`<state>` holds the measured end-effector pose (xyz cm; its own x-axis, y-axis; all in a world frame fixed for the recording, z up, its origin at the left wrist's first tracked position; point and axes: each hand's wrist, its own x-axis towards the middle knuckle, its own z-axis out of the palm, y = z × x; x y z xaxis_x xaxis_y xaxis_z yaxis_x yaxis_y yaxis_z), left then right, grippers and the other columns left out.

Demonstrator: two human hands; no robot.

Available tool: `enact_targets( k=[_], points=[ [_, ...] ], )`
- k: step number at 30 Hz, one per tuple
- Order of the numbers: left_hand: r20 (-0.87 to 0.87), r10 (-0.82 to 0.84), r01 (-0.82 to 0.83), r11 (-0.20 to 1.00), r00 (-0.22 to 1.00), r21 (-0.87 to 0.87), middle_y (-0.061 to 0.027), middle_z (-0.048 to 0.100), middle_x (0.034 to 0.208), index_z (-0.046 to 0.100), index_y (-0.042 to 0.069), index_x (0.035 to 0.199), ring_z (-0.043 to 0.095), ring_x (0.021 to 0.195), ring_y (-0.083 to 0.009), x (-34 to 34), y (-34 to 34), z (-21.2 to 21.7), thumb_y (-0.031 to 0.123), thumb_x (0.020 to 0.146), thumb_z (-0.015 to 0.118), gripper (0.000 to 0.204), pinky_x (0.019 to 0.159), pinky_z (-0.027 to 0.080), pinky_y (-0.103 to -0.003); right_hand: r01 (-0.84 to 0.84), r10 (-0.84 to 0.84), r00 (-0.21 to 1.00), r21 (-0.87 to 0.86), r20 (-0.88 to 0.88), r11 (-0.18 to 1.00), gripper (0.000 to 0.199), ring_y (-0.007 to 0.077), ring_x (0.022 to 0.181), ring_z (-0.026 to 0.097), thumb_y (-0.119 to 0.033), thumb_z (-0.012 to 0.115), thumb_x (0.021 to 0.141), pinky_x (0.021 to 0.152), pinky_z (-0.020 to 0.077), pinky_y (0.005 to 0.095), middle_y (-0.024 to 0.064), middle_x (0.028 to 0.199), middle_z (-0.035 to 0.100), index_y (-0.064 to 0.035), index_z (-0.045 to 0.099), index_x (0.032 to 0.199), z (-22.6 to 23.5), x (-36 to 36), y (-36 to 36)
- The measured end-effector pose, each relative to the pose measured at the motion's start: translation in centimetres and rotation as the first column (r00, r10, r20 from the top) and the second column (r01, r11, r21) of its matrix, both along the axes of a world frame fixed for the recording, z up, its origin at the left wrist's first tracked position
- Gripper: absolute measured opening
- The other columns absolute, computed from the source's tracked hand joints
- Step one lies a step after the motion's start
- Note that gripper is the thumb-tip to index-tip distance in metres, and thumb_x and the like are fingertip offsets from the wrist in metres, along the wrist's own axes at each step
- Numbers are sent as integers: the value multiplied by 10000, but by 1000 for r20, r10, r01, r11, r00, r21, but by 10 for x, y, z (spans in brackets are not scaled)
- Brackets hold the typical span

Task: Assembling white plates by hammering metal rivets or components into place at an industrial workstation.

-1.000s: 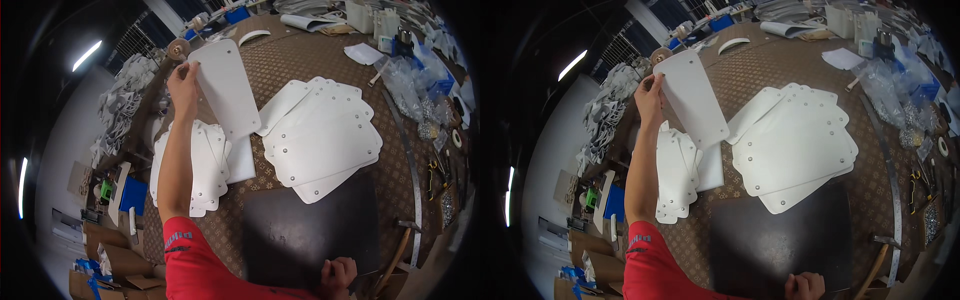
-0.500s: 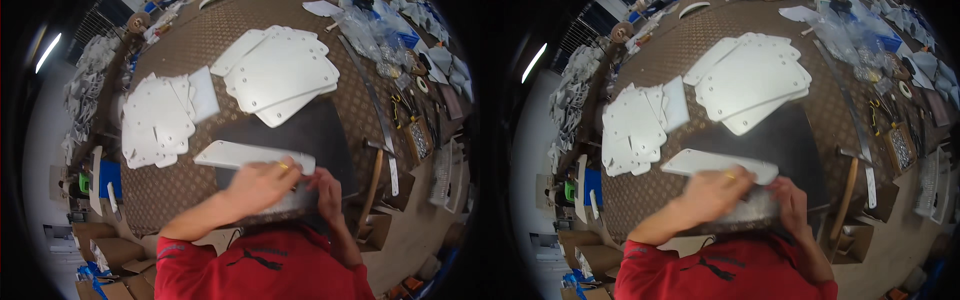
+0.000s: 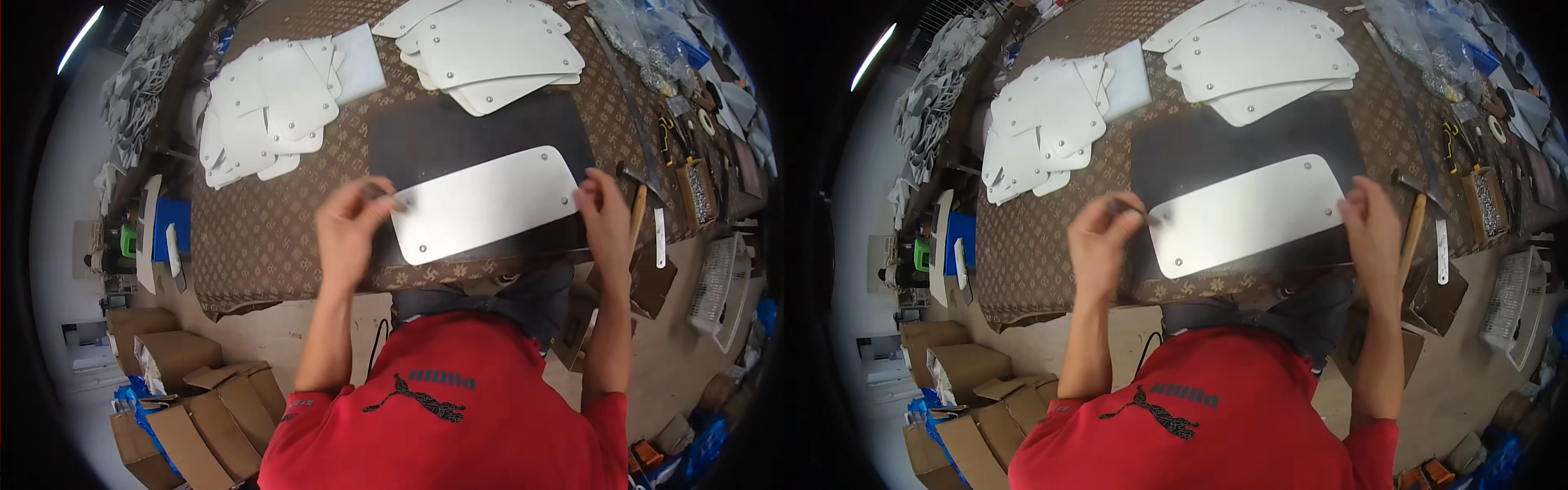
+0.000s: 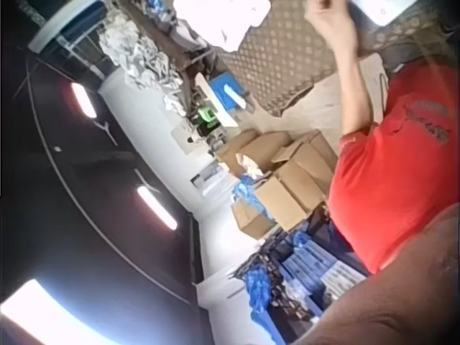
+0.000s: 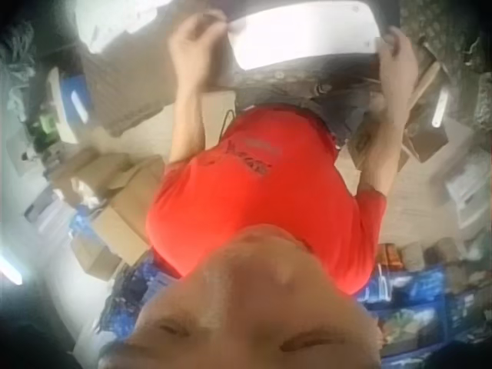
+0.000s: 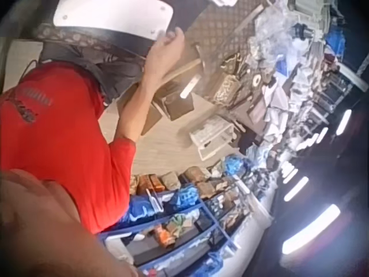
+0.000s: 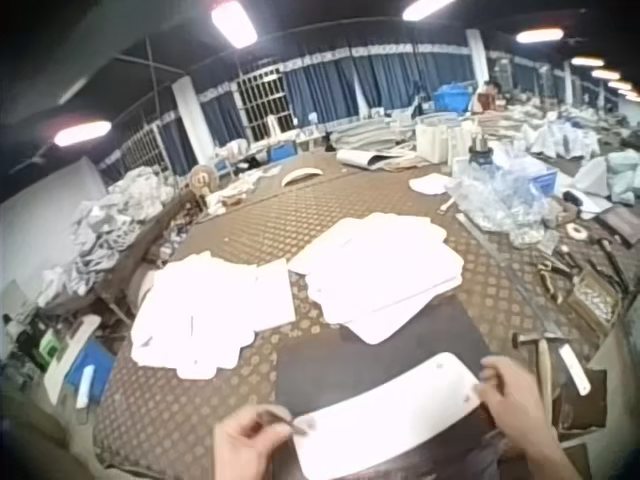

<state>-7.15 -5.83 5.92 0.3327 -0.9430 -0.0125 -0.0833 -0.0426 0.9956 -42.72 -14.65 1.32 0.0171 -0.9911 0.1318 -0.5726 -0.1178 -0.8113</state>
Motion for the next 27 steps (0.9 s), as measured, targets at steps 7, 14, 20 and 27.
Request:
enact_targets(
  k=[7, 14, 20, 27],
  points=[
    [18, 51, -50, 997, 999, -53, -64, 735, 1031, 723, -32, 1101, 677, 925, -111, 23, -17, -15, -6, 887, 729, 215, 890, 538, -270, 360, -419, 867, -241, -270, 901, 315, 156, 943, 625, -218, 664, 1018, 861, 502, 285, 66, 1015, 674, 0, 634, 1243, -14, -68, 55],
    [106, -88, 94, 994, 990, -49, -49, 727, 966, 743, 3, 1071, 669, 855, -119, 20, -23, -36, 31, 882, 751, 192, 825, 535, -292, 88, -519, 632, 612, 575, 786, 208, 63, 593, 477, -282, 614, 1058, 508, 391, 238, -3, 782, 563, -75, 594, 1053, -19, -87, 59],
    [271, -71, 93, 993, 960, -68, -79, 707, 897, 742, 19, 1053, 662, 798, -141, 17, -21, -46, 82, 880, 765, 185, 732, 520, -311, 207, -407, 743, 396, 532, 895, 163, 36, 524, 403, -258, 588, 1067, 428, 292, 235, -38, 666, 470, -96, 574, 1052, 33, -11, 99],
    [378, -98, 159, 978, 921, -134, -88, 734, 951, 744, 22, 1091, 678, 851, -130, 6, -20, -46, 84, 912, 738, 189, 761, 527, -281, -228, 231, 960, 41, -156, 973, 101, 42, 537, 469, -152, 639, 1014, 449, 334, 216, -9, 674, 501, -55, 615, 1034, 37, 57, 110]
  ],
)
